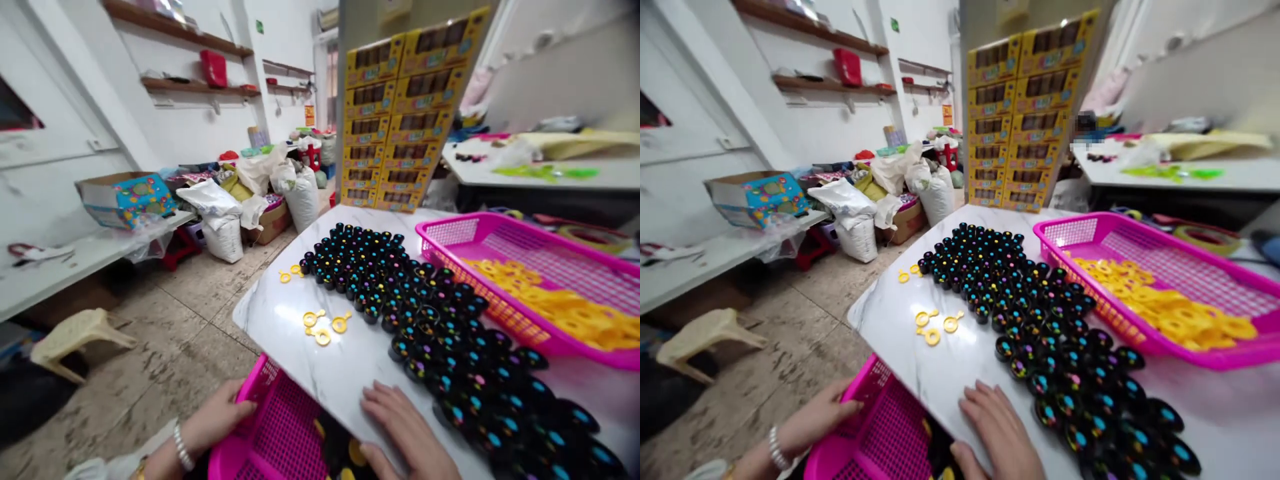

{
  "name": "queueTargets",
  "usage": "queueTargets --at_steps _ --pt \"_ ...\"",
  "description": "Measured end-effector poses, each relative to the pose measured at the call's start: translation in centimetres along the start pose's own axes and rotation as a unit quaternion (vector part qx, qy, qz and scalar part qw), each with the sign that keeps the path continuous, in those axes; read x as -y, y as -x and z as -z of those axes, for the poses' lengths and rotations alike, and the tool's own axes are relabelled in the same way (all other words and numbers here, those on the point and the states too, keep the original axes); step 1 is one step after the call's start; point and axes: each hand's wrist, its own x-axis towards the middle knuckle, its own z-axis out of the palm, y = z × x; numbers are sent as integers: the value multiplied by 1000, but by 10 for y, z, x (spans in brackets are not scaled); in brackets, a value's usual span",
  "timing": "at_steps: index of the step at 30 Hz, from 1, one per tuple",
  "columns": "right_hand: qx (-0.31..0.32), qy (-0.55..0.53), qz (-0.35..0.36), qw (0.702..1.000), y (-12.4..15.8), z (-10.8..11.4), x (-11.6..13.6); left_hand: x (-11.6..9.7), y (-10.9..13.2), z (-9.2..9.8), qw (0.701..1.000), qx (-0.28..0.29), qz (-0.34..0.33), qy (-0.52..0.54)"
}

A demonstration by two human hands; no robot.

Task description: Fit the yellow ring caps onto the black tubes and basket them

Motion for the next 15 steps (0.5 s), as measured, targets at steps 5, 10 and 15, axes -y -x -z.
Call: queueTargets --at_steps 5,10,15 --pt "11 34 -52 998 -6 13 18 5 -15 8 999 39 -26 -21" --pt "48 64 -57 995 -12 14 27 4 -15 20 997 46 -39 -47" --pt "29 63 -60 996 -13 13 23 47 -32 27 993 27 -72 -84"
